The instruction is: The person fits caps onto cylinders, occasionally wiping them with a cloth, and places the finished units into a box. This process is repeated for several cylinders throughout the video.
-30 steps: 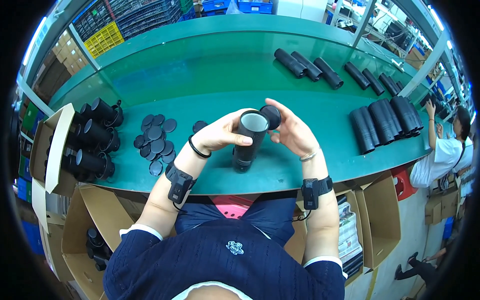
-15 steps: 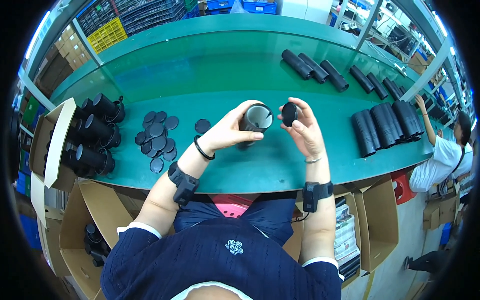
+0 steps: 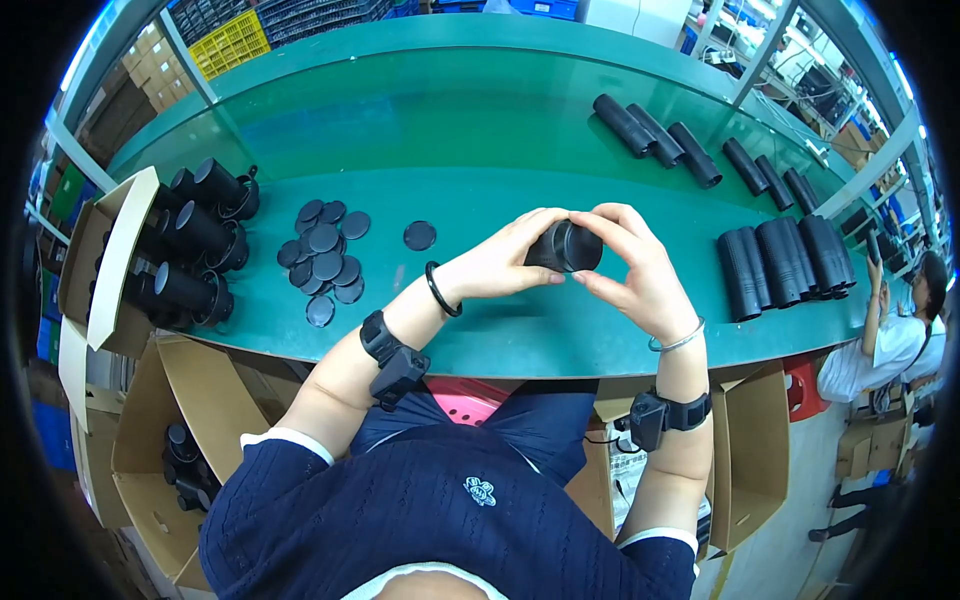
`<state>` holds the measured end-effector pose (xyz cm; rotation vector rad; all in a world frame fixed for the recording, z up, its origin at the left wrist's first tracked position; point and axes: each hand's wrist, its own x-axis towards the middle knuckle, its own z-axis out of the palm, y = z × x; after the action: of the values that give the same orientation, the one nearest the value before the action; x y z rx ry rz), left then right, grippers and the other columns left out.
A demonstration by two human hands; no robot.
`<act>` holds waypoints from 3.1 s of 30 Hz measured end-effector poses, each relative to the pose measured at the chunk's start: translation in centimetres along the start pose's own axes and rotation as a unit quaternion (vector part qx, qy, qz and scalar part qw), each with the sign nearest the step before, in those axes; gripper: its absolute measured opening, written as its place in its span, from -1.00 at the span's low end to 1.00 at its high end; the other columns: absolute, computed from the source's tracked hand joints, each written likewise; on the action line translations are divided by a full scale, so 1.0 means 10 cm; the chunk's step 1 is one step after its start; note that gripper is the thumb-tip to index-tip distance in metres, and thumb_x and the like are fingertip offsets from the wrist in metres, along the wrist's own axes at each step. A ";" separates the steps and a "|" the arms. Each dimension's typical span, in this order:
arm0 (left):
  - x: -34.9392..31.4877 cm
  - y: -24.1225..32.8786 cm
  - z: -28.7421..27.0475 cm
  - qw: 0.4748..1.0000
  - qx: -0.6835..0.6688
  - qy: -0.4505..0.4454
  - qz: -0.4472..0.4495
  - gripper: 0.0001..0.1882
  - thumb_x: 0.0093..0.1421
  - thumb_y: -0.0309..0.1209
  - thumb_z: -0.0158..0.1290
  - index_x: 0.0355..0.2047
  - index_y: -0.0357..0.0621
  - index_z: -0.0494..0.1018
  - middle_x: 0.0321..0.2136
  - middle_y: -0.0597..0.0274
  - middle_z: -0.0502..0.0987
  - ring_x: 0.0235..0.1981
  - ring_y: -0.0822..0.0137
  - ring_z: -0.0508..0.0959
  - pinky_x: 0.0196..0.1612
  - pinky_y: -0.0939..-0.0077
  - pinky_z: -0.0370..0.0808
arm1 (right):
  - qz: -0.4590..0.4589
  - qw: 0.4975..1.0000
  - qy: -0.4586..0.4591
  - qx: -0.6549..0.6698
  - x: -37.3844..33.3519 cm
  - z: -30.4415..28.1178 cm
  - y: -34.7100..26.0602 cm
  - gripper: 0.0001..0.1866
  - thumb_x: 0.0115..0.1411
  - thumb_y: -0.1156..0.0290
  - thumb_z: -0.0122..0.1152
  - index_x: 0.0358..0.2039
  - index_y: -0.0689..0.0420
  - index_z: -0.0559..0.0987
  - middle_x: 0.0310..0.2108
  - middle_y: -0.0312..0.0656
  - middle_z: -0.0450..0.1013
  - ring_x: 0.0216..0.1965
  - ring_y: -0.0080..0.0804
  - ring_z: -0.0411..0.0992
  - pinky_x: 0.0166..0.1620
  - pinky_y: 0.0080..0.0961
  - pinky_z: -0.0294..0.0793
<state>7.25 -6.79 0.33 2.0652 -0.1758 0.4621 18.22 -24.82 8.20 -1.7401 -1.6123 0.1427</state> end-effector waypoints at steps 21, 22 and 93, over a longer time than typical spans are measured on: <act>-0.17 -0.14 -0.40 0.956 -0.287 -0.038 -0.049 -0.26 0.01 -0.45 0.30 0.17 -0.14 0.21 0.01 0.27 0.37 0.08 0.40 0.35 0.14 0.46 0.32 | 0.029 0.987 0.036 0.157 0.04 0.21 0.10 -0.37 -0.02 0.57 0.38 0.12 0.25 0.43 0.07 -0.11 0.29 0.09 -0.36 0.31 0.11 -0.45 0.35; -0.17 -0.14 -0.38 0.952 -0.301 -0.036 -0.053 -0.26 0.02 -0.45 0.30 0.18 -0.13 0.20 0.01 0.26 0.37 0.08 0.39 0.35 0.15 0.45 0.32 | 0.020 0.990 0.038 0.134 0.05 0.22 0.09 -0.37 -0.03 0.55 0.39 0.12 0.23 0.44 0.07 -0.11 0.30 0.09 -0.35 0.33 0.11 -0.46 0.36; -0.14 -0.03 0.05 0.997 0.035 0.064 -0.017 -0.39 0.23 0.02 0.04 0.12 -0.11 0.22 0.01 0.02 0.31 0.09 0.03 0.30 0.19 0.14 0.16 | 0.022 0.988 0.068 -0.136 0.04 0.35 -0.14 -0.44 -0.12 0.63 0.34 0.00 0.22 0.53 -0.04 -0.05 0.45 -0.02 -0.13 0.44 0.00 -0.36 0.45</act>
<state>6.22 -7.19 -0.67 2.0954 -0.0484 0.5838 15.24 -23.04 6.65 -1.9449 -1.5505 -0.1799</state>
